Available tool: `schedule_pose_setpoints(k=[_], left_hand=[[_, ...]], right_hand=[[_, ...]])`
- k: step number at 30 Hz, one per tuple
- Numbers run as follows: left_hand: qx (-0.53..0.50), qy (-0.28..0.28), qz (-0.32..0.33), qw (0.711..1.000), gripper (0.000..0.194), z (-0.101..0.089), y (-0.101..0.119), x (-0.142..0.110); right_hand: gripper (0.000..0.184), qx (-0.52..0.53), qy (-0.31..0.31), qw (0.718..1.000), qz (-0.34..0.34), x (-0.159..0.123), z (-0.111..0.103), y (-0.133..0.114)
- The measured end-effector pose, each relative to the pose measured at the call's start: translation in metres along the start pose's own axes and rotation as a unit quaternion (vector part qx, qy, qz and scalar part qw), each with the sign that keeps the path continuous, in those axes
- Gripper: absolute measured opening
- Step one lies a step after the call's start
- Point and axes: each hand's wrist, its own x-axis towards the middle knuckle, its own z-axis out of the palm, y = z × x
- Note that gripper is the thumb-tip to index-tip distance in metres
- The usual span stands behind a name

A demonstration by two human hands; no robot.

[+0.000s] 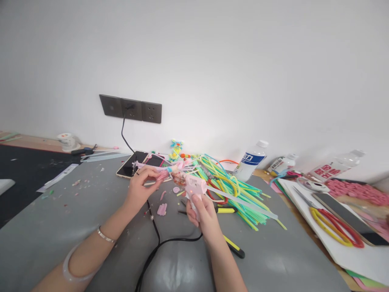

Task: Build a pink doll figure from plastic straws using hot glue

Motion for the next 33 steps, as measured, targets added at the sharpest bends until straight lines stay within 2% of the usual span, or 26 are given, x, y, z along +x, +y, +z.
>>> schedule_pose_setpoints(k=[6,9,12,17,25,33], left_hand=[[-0.003,0.001,0.004,1.0,0.007,0.0006,-0.0011,-0.0008],[-0.02,-0.001,-0.011,1.0,0.008,0.0007,-0.0004,-0.0002],[-0.04,0.0,-0.028,0.999,0.01,0.0009,0.0003,0.0001],[-0.063,-0.002,-0.05,0.997,0.008,0.0011,-0.0005,-0.0015],[-0.064,-0.002,-0.054,0.996,0.008,0.0018,0.0017,-0.0015],[-0.049,-0.003,-0.034,0.998,0.01,0.0022,0.0011,-0.002]], right_hand=[[0.049,-0.032,0.013,0.999,-0.014,0.0005,-0.0013,0.0002],[0.048,-0.05,0.01,0.998,-0.024,0.0003,-0.0021,0.0008],[0.055,-0.072,0.007,0.997,-0.034,-0.0008,-0.002,0.002],[0.057,-0.101,0.03,0.994,-0.043,-0.0032,-0.0013,0.005],[0.051,-0.09,0.003,0.995,-0.029,-0.0034,-0.0013,0.0076],[0.056,-0.071,-0.013,0.997,-0.009,-0.0033,0.0044,0.0065]])
